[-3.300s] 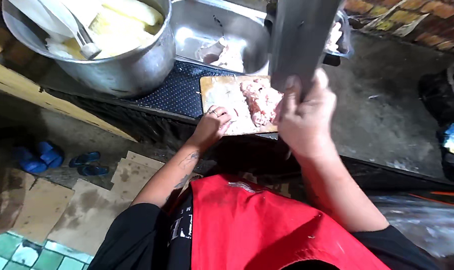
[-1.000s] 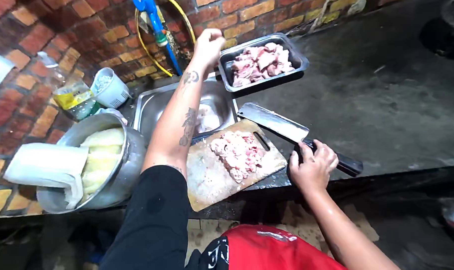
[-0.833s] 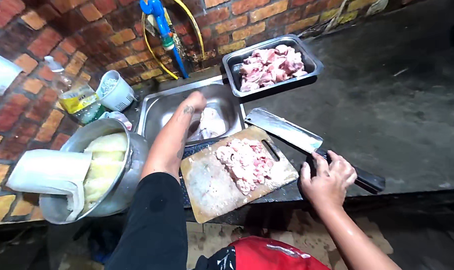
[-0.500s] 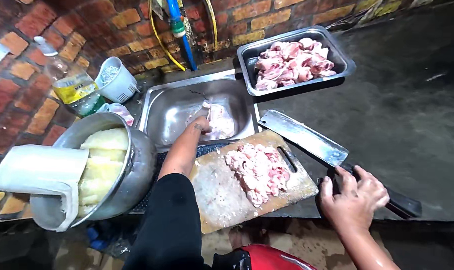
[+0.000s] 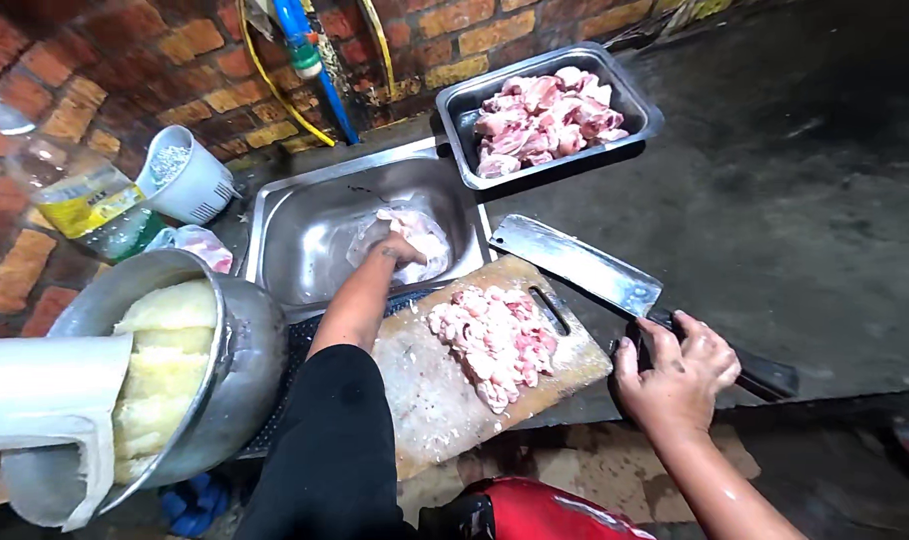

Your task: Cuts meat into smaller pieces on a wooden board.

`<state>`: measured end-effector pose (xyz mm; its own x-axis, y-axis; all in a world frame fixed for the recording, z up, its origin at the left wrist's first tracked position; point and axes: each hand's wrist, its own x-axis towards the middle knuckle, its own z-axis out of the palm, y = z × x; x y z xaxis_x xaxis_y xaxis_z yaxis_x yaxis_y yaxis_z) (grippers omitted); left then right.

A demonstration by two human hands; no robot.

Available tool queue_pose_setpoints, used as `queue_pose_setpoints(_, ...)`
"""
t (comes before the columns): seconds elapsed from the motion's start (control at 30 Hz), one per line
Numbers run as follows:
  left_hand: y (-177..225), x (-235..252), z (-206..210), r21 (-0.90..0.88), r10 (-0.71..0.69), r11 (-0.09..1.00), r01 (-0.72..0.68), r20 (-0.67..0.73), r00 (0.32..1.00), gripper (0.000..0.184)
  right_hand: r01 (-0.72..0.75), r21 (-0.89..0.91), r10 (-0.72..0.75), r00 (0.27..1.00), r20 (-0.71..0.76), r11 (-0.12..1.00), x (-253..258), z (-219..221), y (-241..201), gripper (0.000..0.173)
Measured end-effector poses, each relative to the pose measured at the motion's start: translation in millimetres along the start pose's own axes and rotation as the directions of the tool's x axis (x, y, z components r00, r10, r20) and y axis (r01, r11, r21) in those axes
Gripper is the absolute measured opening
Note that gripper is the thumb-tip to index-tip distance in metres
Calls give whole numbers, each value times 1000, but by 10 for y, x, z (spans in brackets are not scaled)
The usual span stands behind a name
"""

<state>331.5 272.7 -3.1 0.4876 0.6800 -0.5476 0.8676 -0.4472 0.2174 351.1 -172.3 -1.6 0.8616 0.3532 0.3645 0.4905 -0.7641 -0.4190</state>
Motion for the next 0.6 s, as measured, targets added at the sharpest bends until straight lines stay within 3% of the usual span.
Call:
queue_pose_setpoints(0.1, -94, -19, -34, -224, -19, 974, 44, 111, 994, 58, -2, 5, 2, 1000, -5, 1000, -3, 2, 1, 50)
queue_pose_setpoints(0.17, -131, -38, -29, -460, 55, 888, 14, 136, 989, 64, -2, 1, 2, 1000, -17, 1000, 2, 4, 5, 49)
queue_pose_setpoints(0.23, -174, -115, -54, -586, 120, 809, -33, 110, 987, 59, -4, 7, 4, 1000, -8, 1000, 1, 4, -1, 48)
queue_pose_setpoints(0.4, -429, -507, -285, -791, 57, 611, -31, 5, 998, 15, -8, 25, 8, 1000, 2, 1000, -10, -16, -16, 46)
queue_pose_setpoints(0.5, -594, -614, -390, -864, -46, 498, -79, -117, 992, 27, -19, 41, 18, 1000, 22, 999, -21, -36, -12, 46)
queue_pose_setpoints(0.6, -703, -709, -406, -891, -184, 409, -197, -292, 939, 67, -19, 54, 16, 998, 54, 998, -34, -55, -10, 45)
